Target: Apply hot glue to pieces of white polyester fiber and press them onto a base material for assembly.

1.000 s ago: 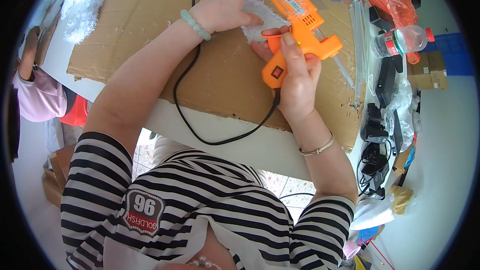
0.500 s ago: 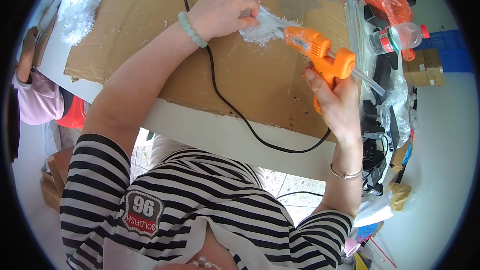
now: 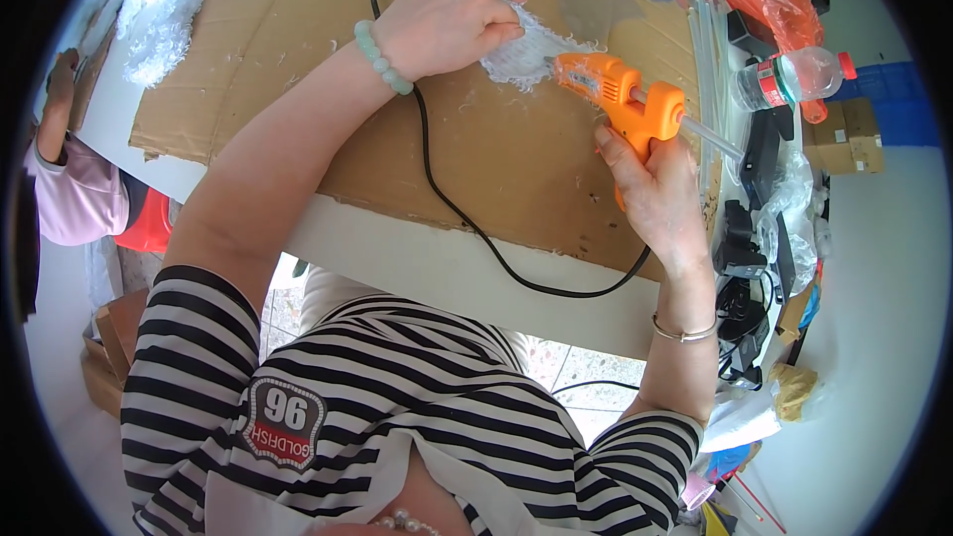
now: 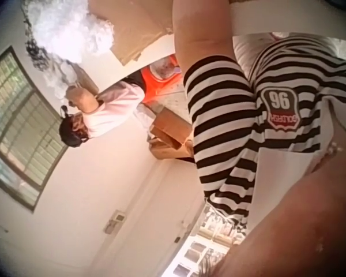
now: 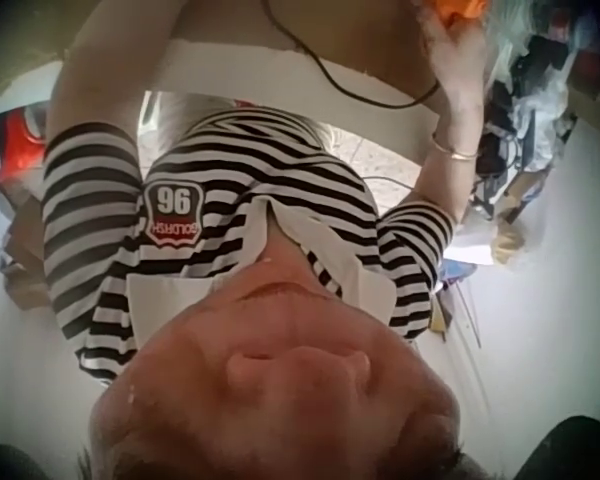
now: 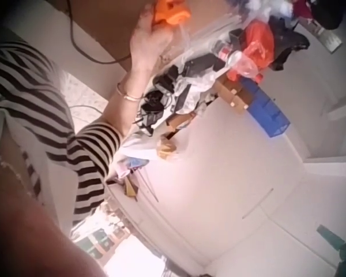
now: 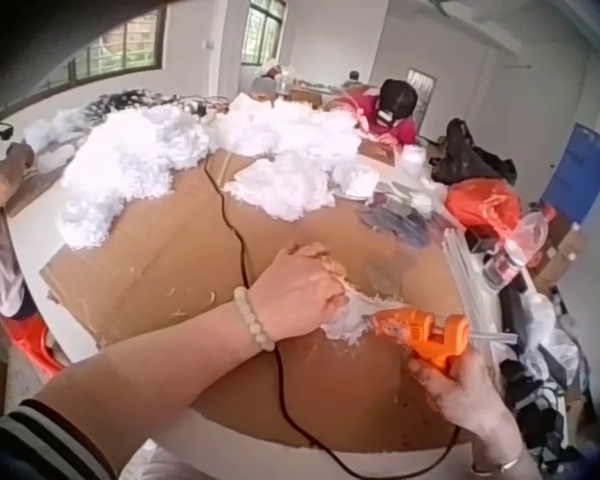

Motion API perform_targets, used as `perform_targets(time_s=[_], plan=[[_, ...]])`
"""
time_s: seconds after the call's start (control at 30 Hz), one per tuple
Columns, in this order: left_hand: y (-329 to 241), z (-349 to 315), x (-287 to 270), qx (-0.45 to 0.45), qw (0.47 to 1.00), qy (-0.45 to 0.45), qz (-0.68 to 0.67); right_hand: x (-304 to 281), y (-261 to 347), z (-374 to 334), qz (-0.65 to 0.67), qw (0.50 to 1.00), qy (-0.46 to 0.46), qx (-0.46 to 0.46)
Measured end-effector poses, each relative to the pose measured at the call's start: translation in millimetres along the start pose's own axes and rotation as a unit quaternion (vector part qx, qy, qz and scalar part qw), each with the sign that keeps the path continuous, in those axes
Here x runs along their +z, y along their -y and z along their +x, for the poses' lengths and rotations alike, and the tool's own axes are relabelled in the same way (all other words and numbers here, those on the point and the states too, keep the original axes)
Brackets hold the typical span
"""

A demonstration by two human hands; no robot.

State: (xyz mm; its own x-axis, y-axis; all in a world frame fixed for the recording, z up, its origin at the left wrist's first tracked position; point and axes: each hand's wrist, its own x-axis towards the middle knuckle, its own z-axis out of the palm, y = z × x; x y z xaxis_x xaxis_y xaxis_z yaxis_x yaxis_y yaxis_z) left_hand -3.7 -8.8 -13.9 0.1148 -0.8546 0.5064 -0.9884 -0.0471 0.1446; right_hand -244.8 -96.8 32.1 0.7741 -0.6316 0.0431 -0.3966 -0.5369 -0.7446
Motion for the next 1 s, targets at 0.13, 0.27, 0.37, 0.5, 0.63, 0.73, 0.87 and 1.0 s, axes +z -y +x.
perform_targets(time_s=[0.13,0.27,0.37,0.5,0.63,0.73,0.87,1.0], plan=[[1.9,-0.8,0.4,-0.001,1.0,0.001,0.0,-4.2,-1.9,0.5,-0.038,0.998,0.035,0.028],[2.8,-0.7,0.6,0.002,1.0,0.001,0.006,-4.2,2.7,-1.0,-0.035,0.999,0.03,0.015],[2.0,1.1,-2.1,-0.002,1.0,0.019,0.011,-3.9,1.1,-2.9,-0.038,0.999,0.032,0.013],[3.2,2.0,-5.2,-0.027,0.998,0.056,-0.02,-6.8,2.9,-3.8,-0.064,0.997,0.048,0.018],[3.5,3.0,-6.9,-0.039,0.996,0.078,-0.034,-4.4,7.8,-5.5,-0.054,0.998,0.043,0.013],[4.5,2.8,-5.4,-0.036,0.996,0.074,-0.038,-4.2,9.8,-5.8,-0.056,0.996,0.067,0.026],[5.7,2.9,-4.4,-0.036,0.996,0.074,-0.044,-0.8,13.5,-6.0,-0.073,0.995,0.067,0.018],[7.7,3.1,-3.8,-0.043,0.994,0.071,-0.075,2.6,7.4,-3.6,-0.063,0.995,0.075,0.001]])
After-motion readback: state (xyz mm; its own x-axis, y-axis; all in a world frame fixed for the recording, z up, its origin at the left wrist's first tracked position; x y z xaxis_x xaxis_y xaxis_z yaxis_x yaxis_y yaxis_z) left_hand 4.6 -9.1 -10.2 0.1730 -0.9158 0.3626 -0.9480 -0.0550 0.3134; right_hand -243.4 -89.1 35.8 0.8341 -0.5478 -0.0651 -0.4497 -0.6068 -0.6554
